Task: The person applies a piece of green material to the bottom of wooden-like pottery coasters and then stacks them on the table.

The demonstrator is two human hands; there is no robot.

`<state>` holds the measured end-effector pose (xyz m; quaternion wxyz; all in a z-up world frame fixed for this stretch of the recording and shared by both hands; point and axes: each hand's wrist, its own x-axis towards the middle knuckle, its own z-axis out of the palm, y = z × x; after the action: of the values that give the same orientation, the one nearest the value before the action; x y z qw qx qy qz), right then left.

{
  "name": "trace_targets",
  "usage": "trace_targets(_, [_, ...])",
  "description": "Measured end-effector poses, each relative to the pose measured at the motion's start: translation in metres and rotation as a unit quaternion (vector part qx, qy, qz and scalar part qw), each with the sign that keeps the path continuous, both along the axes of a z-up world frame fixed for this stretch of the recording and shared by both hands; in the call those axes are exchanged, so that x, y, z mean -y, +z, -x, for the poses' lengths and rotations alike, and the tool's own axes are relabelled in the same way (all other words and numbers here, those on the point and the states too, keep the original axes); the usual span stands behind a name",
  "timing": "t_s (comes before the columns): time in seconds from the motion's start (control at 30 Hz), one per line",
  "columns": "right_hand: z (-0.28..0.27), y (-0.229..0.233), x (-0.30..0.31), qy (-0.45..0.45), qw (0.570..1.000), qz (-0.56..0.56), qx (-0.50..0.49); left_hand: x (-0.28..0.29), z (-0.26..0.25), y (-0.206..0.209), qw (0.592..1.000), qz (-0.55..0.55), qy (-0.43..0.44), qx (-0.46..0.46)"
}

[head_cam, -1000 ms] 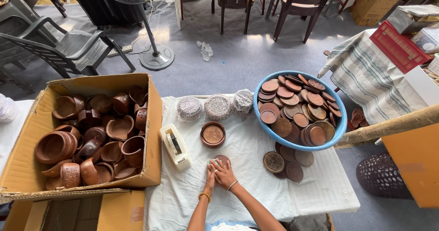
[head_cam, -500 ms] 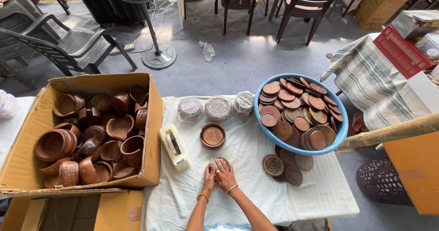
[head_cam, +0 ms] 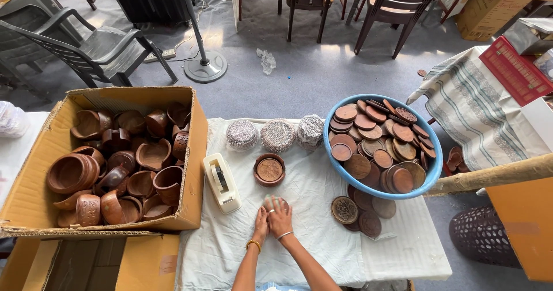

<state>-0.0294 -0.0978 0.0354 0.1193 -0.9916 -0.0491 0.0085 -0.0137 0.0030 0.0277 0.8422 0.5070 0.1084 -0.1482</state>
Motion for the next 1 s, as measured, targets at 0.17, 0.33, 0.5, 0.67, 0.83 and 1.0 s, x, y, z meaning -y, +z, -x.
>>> trace_targets(0.17, [-0.006,0.020,0.020,0.099,0.995,-0.012,0.024,0.000,-0.003,-0.019,1.000,0.019,-0.015,-0.017])
trace_targets(0.33, [-0.016,0.037,0.017,-0.051,0.995,-0.050,-0.074,-0.003,-0.002,-0.006,0.983,0.067,-0.051,-0.162])
trace_targets(0.5, [-0.005,0.011,0.001,-0.060,0.998,-0.027,0.004,-0.002,-0.004,-0.030,0.995,0.050,-0.027,-0.078])
trace_targets(0.67, [0.008,0.027,0.010,0.086,0.994,-0.046,0.048,-0.005,-0.005,-0.027,0.997,0.046,-0.029,-0.063])
trace_targets(0.83, [0.003,0.020,0.027,0.064,0.994,-0.083,0.013,-0.005,-0.001,-0.011,0.987,0.036,-0.055,-0.144])
trace_targets(1.0, [0.000,0.013,0.026,-0.097,0.990,-0.097,-0.038,-0.004,0.000,0.002,0.986,0.056,-0.059,-0.147])
